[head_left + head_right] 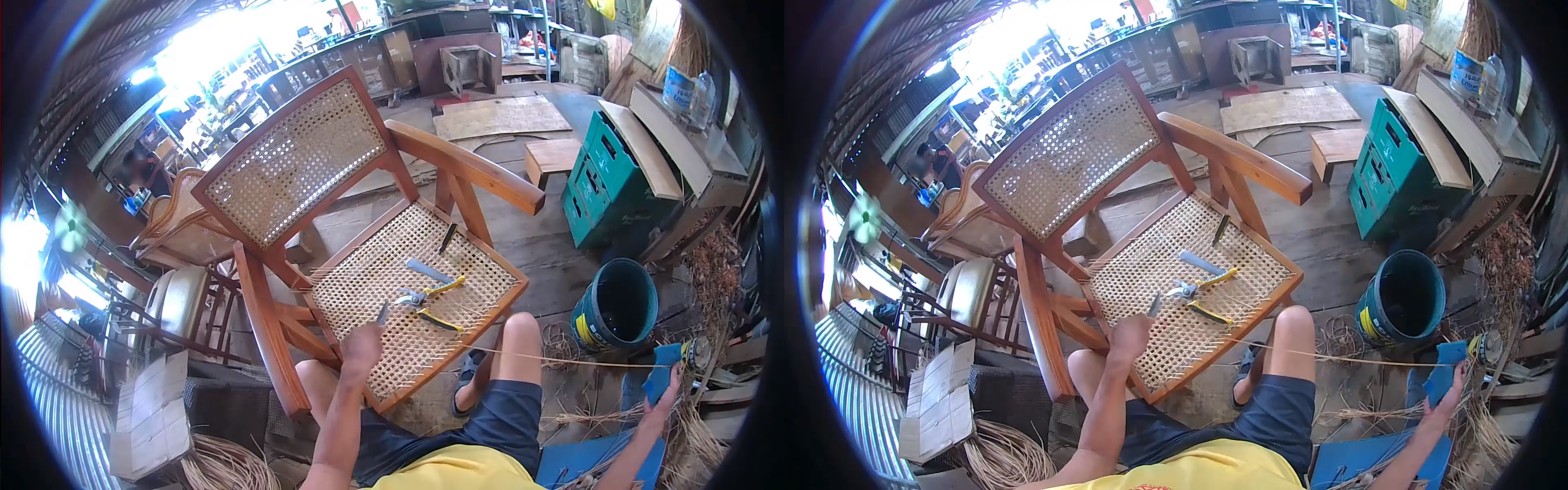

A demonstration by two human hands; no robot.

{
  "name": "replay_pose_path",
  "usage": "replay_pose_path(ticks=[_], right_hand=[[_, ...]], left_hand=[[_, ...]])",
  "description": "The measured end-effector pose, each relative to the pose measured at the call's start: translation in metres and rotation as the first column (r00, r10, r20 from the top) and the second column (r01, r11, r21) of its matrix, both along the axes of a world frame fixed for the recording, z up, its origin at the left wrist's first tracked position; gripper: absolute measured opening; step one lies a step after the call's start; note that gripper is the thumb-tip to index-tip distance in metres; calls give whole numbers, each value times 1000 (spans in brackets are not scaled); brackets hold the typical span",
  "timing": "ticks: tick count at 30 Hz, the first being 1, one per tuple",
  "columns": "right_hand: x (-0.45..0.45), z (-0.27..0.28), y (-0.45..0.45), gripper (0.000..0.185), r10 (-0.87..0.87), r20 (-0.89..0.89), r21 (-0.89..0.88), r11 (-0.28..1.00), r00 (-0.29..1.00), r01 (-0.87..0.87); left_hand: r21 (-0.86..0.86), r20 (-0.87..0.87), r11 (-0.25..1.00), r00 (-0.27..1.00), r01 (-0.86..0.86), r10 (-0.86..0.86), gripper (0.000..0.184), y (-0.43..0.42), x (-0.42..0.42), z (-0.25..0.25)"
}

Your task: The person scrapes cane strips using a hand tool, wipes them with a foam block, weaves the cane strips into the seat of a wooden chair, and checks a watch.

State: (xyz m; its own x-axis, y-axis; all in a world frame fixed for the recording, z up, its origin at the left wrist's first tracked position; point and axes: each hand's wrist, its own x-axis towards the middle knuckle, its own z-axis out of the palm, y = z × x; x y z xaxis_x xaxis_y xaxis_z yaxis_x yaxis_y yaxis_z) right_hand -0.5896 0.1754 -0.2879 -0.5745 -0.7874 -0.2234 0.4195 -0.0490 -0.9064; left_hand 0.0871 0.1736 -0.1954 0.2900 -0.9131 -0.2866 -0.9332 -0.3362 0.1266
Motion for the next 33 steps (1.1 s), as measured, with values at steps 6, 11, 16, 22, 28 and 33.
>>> replay_pose_path(ticks=[6,11,16,22,28,33], right_hand=[[133,26,-16,26,203,96,-5,979,974,-203],[240,65,-23,48,329,-36,-91,939,944,-331],[215,36,-29,58,361,-531,-162,845,767,-510],[155,4,-64,64,383,-633,-50,847,672,-530],[96,65,-36,41,192,26,89,977,981,-193],[119,28,-26,34,-12,-52,36,999,999,14]], left_hand=[[-781,-250,621,875,71,-415,43,-32,-114,32],[-439,-792,845,312,305,-524,40,-26,-248,22],[-546,-762,821,310,166,-569,31,-31,-269,-4],[-679,-472,693,577,244,-666,18,-36,-182,21],[-514,-214,854,976,-85,-32,27,-15,6,-39],[-459,-313,840,937,-291,154,62,-7,-41,-5]])
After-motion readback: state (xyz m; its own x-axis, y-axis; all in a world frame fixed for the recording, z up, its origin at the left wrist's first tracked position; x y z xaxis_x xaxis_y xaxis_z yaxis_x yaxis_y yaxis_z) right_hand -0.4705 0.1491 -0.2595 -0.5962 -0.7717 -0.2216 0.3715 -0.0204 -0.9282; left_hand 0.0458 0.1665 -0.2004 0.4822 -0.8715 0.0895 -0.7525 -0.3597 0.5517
